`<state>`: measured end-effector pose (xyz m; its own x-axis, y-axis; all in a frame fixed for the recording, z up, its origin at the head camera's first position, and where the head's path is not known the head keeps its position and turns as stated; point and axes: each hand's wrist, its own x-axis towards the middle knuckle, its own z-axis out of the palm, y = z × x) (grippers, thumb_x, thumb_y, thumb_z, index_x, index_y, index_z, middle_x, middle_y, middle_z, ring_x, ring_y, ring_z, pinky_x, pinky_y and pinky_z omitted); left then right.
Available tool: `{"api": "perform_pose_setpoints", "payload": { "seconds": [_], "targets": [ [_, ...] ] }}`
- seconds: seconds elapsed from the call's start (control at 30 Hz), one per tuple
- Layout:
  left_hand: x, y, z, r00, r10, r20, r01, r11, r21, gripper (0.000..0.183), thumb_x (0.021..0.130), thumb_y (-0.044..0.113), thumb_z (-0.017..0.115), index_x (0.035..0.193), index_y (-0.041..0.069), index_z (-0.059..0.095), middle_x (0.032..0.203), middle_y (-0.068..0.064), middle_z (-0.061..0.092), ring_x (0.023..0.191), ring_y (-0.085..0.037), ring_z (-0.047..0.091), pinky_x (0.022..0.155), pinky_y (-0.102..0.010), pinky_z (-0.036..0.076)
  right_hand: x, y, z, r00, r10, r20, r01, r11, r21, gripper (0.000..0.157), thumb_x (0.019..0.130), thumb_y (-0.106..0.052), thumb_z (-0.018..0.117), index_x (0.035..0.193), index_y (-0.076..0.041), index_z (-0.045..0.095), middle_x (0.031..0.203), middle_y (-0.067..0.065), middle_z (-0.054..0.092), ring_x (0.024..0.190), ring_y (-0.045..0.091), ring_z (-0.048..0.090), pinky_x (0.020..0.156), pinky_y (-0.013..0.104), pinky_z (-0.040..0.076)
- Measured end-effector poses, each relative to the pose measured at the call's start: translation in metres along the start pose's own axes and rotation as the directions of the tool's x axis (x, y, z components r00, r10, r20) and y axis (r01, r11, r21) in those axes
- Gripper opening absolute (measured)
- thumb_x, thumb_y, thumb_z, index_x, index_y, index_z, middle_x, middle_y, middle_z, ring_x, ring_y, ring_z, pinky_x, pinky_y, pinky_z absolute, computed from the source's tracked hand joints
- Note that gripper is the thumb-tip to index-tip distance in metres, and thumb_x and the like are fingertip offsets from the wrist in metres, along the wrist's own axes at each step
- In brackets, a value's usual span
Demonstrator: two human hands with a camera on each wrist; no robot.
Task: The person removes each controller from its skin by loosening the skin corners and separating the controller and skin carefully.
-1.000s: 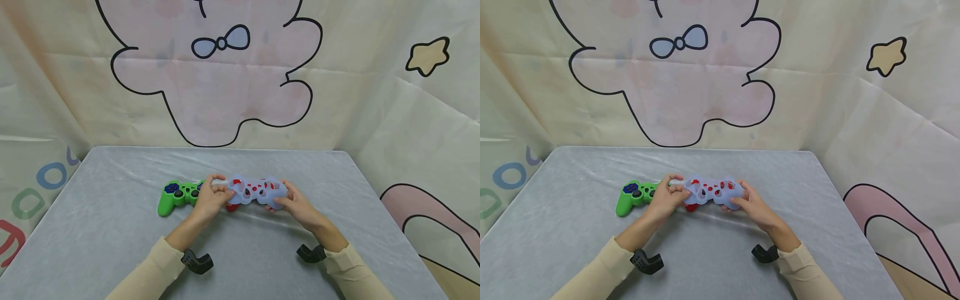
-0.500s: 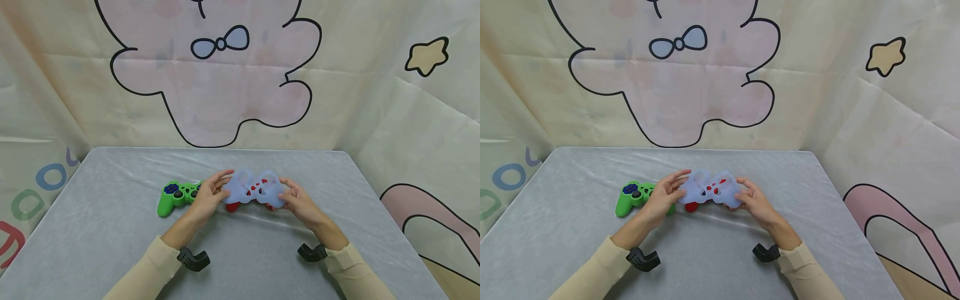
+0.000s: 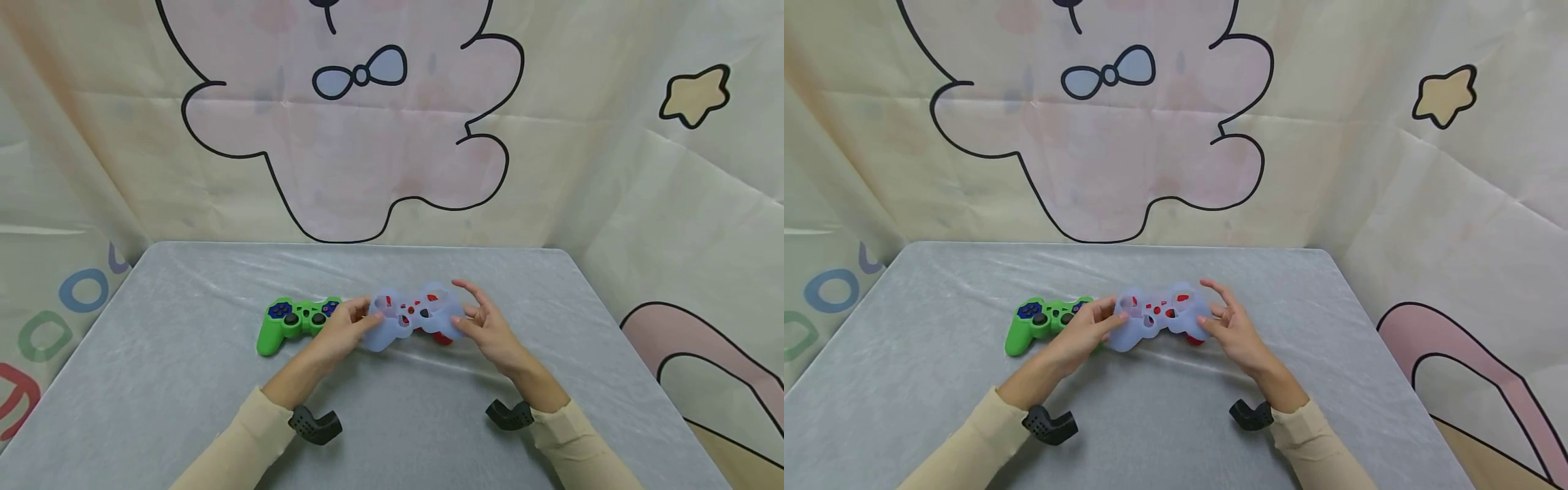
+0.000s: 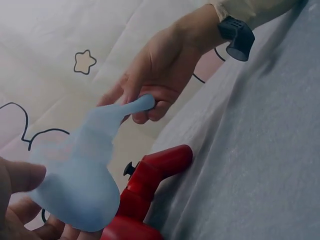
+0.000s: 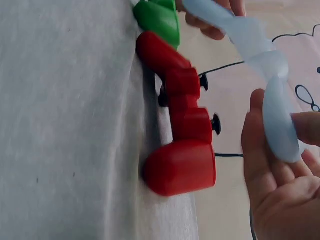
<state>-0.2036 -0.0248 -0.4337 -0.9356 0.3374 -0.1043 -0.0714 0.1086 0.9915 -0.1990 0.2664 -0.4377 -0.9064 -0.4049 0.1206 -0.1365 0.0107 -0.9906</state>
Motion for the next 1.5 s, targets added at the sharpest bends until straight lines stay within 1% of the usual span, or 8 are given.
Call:
{"api": "perform_pose_setpoints", "payload": {
  "seconds": [0.1,0.27,0.4,0.6,0.77,1.03,1.3,1.5],
  "targets": [
    [0.000,-0.001,0.001,0.999,0.025,-0.048,-0.023,0.999,0.034,0.027,0.103,0.013,0.056,0.127,0.002,0.058,0.086,-0.001,0.062,0.075,-0.010,0.049,0.066,-0.024,0.040,0.000,0.001,0.000,0.998,-0.061,0.020,0.061,0.998,0.018,0.067,0.101,0.006,0.051,0.157,-0.018,0.023,0.120,0.003,0.063,0.096,0.007,0.069,0.078,0.025,0.060],
    [-0.001,-0.003,0.001,0.991,0.110,-0.075,-0.104,0.992,0.072,0.040,0.103,0.009,0.055,0.141,0.015,0.045,0.070,0.000,0.051,0.057,-0.010,0.040,0.054,-0.022,0.035,0.000,0.002,-0.001,0.994,-0.102,0.042,0.103,0.995,-0.010,0.061,0.101,0.008,0.049,0.156,-0.005,0.025,0.125,0.007,0.057,0.091,0.013,0.070,0.071,0.037,0.063],
    [-0.001,0.000,-0.001,0.981,0.188,-0.055,-0.183,0.980,0.082,0.053,0.100,0.003,0.057,0.148,0.020,0.044,0.098,-0.015,0.068,0.068,-0.013,0.058,0.060,-0.022,0.044,0.000,0.000,0.000,0.996,-0.087,-0.004,0.087,0.995,-0.047,0.059,0.101,0.006,0.052,0.155,0.002,0.028,0.134,0.011,0.052,0.094,0.009,0.068,0.071,0.035,0.063],
    [-0.002,0.002,-0.004,0.969,0.246,0.028,-0.248,0.962,0.112,0.063,0.095,-0.004,0.057,0.154,0.017,0.044,0.138,-0.023,0.054,0.091,-0.021,0.067,0.070,-0.025,0.051,-0.001,-0.003,-0.002,0.998,-0.055,-0.040,0.052,0.997,-0.060,0.067,0.099,0.004,0.058,0.157,0.001,0.026,0.148,0.015,0.044,0.088,0.004,0.070,0.075,0.029,0.062],
    [-0.003,0.002,-0.005,0.967,0.251,0.051,-0.255,0.961,0.105,0.066,0.093,-0.005,0.059,0.154,0.013,0.043,0.138,-0.026,0.050,0.089,-0.020,0.067,0.068,-0.025,0.053,-0.001,-0.002,-0.003,0.997,-0.059,-0.048,0.055,0.995,-0.084,0.068,0.097,0.006,0.059,0.157,0.002,0.027,0.160,0.032,0.024,0.084,0.002,0.071,0.076,0.022,0.060],
    [-0.001,0.000,-0.004,0.977,0.214,0.008,-0.213,0.967,0.140,0.065,0.090,-0.004,0.067,0.150,0.014,0.049,0.125,-0.023,0.059,0.085,-0.019,0.066,0.066,-0.026,0.055,0.002,0.002,-0.004,0.994,-0.104,-0.036,0.097,0.981,-0.165,0.067,0.094,0.007,0.063,0.154,0.005,0.033,0.134,0.009,0.060,0.101,0.004,0.068,0.081,0.018,0.057],
    [0.002,-0.004,-0.006,0.976,0.215,0.043,-0.219,0.965,0.144,0.064,0.091,-0.004,0.065,0.150,0.009,0.047,0.126,-0.026,0.059,0.083,-0.018,0.067,0.068,-0.037,0.060,0.003,0.003,-0.007,0.996,-0.090,-0.018,0.085,0.983,-0.163,0.067,0.095,0.007,0.063,0.154,0.005,0.032,0.135,0.025,0.058,0.106,0.006,0.069,0.084,0.020,0.058],
    [0.004,0.002,0.000,0.973,0.218,0.072,-0.225,0.967,0.119,0.065,0.089,-0.005,0.062,0.151,0.009,0.046,0.124,-0.027,0.059,0.082,-0.017,0.066,0.066,-0.024,0.054,0.003,-0.003,-0.020,0.997,-0.075,-0.030,0.066,0.974,-0.216,0.065,0.094,0.005,0.064,0.153,0.001,0.036,0.127,0.004,0.063,0.099,0.005,0.069,0.081,0.018,0.057]
  ]
}}
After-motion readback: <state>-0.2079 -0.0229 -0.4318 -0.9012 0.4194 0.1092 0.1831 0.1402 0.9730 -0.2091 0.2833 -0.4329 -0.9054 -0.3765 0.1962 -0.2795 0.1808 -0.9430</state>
